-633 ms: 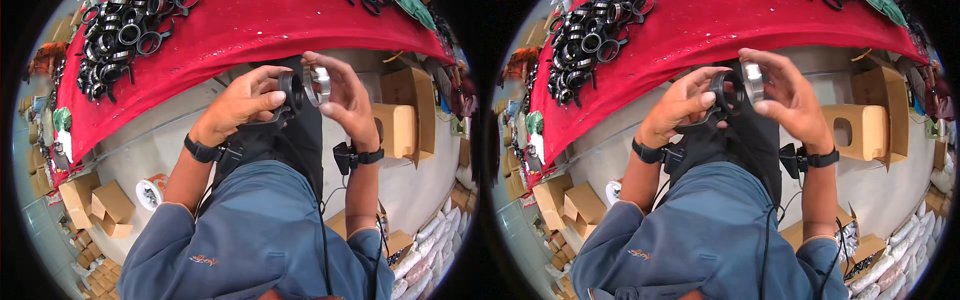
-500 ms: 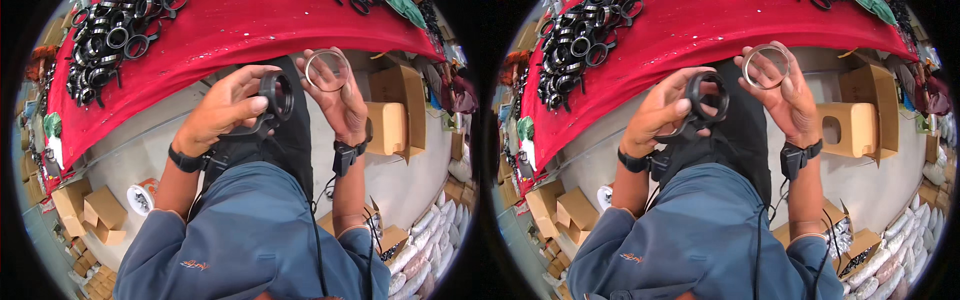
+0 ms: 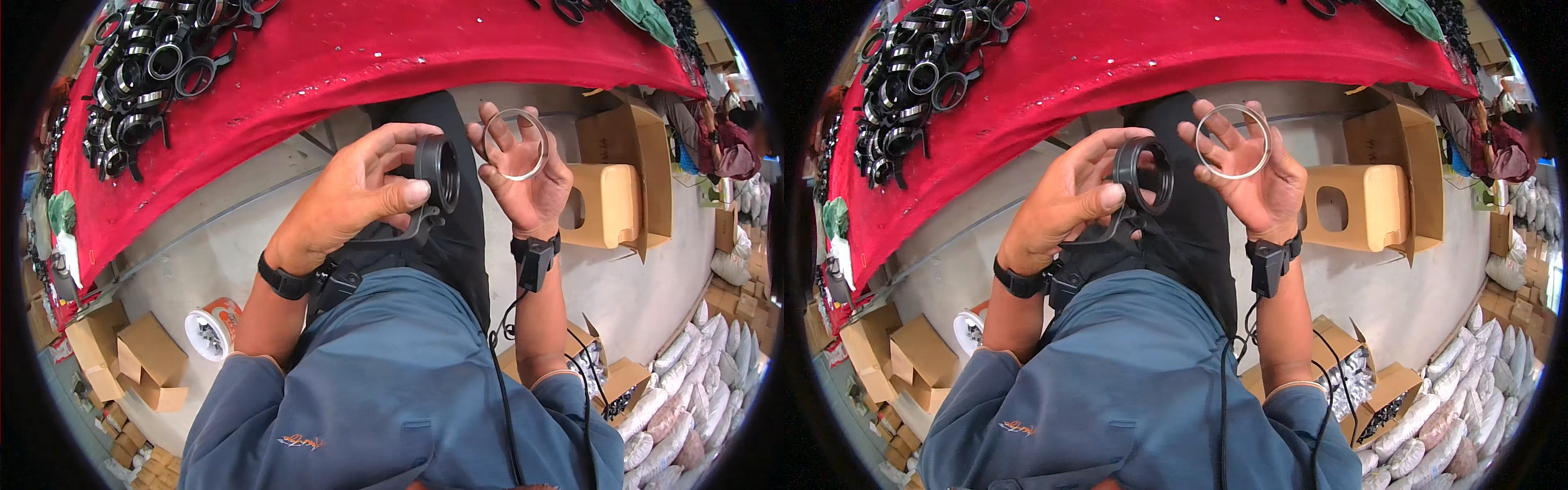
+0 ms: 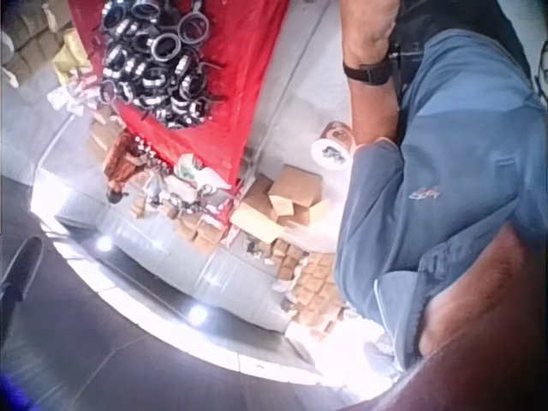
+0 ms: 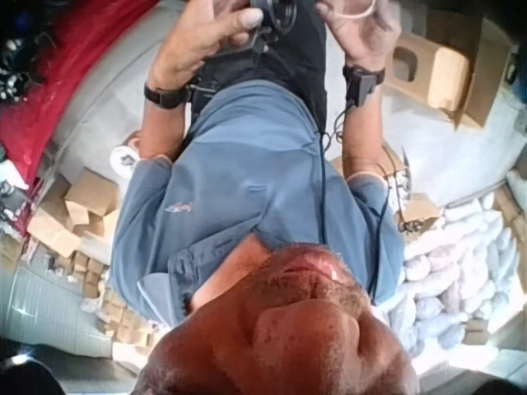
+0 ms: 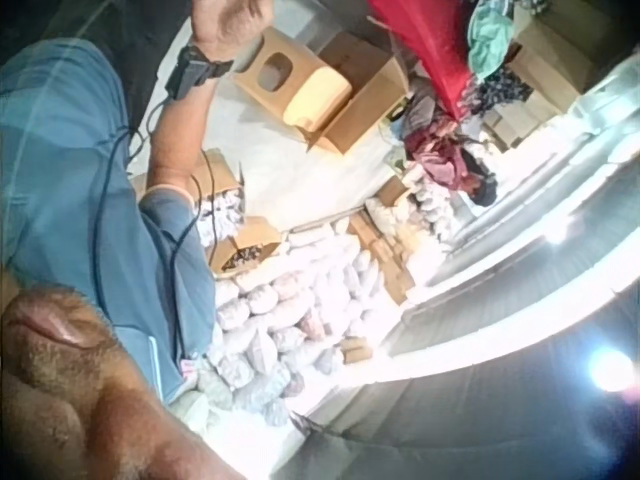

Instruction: Assembling black plastic components by fitting metal rings into designated grooves.

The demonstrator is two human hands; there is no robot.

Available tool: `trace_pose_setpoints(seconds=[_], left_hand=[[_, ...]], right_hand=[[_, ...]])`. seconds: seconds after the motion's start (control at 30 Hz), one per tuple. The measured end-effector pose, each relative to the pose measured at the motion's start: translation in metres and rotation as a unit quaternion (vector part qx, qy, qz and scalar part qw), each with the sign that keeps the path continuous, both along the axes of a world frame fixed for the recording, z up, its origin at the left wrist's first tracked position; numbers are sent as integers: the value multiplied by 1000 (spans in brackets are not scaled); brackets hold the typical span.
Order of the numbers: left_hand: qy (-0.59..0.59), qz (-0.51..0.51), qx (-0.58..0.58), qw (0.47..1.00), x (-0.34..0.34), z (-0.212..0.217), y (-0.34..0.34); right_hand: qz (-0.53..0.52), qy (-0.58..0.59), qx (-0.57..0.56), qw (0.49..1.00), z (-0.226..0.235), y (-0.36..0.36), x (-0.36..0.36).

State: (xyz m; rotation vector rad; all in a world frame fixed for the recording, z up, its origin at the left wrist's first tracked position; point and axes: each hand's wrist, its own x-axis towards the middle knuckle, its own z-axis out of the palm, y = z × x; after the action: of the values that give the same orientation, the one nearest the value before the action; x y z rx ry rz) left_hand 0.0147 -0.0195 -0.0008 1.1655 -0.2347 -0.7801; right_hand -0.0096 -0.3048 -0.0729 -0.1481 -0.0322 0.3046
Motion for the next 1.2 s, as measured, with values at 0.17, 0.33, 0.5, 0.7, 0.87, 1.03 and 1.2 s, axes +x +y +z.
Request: trace_pose_setpoints(seconds=[0.17, 0.33, 0.5, 0.7, 0.87, 1.03, 1.2], left_hand=[[-9, -26, 0, 1000, -2, 2, 0], [-2, 4, -39, 999, -7, -4, -1], [-14, 43, -108, 993, -7, -18, -8], [-18, 32, -96, 995, -4, -17, -10], [-17, 37, -74, 996, -6, -17, -9], [-25, 29, -74, 997, -6, -17, -7], [-49, 24, -66, 996, -3, -9, -5]], right_hand=[[16, -155, -73, 985, -4, 0, 2], [-22, -225, -144, 963, 6, 6, 4], [-167, -237, -525, 800, 47, 24, -13], [-174, -297, -597, 725, 48, 43, -24], [-185, -350, -653, 646, 48, 43, -23], [-187, -341, -666, 636, 52, 44, -24], [-182, -342, -670, 633, 55, 45, -24]])
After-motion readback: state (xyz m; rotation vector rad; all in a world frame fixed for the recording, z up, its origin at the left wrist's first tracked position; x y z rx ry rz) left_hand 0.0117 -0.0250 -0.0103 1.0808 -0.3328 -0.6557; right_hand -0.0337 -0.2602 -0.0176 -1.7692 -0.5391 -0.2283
